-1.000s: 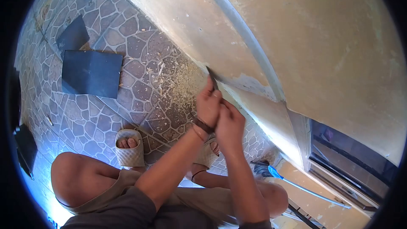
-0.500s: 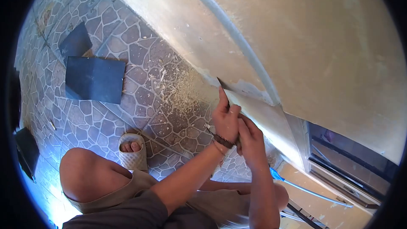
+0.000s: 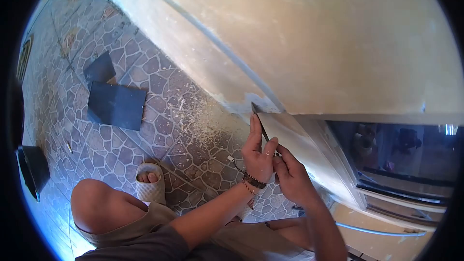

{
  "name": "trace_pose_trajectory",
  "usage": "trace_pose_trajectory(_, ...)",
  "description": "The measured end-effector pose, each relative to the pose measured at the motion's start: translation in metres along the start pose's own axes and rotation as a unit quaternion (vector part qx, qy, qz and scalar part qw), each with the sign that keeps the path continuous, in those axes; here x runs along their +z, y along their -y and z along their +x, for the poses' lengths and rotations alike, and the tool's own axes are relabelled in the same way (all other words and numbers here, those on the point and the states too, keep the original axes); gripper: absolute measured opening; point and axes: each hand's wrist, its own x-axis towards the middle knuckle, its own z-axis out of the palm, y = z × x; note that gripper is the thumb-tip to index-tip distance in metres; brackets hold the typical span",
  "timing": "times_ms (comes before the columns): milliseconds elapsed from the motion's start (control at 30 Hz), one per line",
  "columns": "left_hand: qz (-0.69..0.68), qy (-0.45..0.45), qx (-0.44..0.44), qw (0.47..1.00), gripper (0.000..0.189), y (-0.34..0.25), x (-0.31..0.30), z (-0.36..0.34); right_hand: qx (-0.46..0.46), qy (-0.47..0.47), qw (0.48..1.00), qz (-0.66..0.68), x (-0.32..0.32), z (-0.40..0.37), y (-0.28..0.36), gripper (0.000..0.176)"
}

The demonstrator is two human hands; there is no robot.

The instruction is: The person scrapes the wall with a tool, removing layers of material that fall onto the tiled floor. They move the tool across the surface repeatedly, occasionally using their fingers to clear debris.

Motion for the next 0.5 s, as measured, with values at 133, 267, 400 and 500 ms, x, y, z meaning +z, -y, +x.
trace_pose_trajectory(133, -0.009, -0.001, 0.027, 1.000, 0.066, 0.016, 0.008, -0.007, -0.055, 0.021, 0.994, -0.092, -0.016, 0.006, -0.013, 0.039)
trace_pose_trajectory(267, 0.077, 0.002, 0.099, 0.992, 0.069, 0.027, -0.007, 0.001, -0.260, 0.022, 0.964, -0.047, 0.002, 0.037, -0.051, 0.042)
trace_pose_trajectory(400, 0.035, 0.032, 0.102, 0.994, 0.067, 0.036, -0.017, 0.000, -0.286, 0.006, 0.958, 0.015, 0.021, 0.040, -0.075, 0.043)
trace_pose_trajectory(500, 0.172, 0.096, 0.175, 0.965, 0.065, 0.044, -0.019, -0.013, -0.256, -0.007, 0.964, 0.066, 0.018, 0.023, -0.106, 0.043)
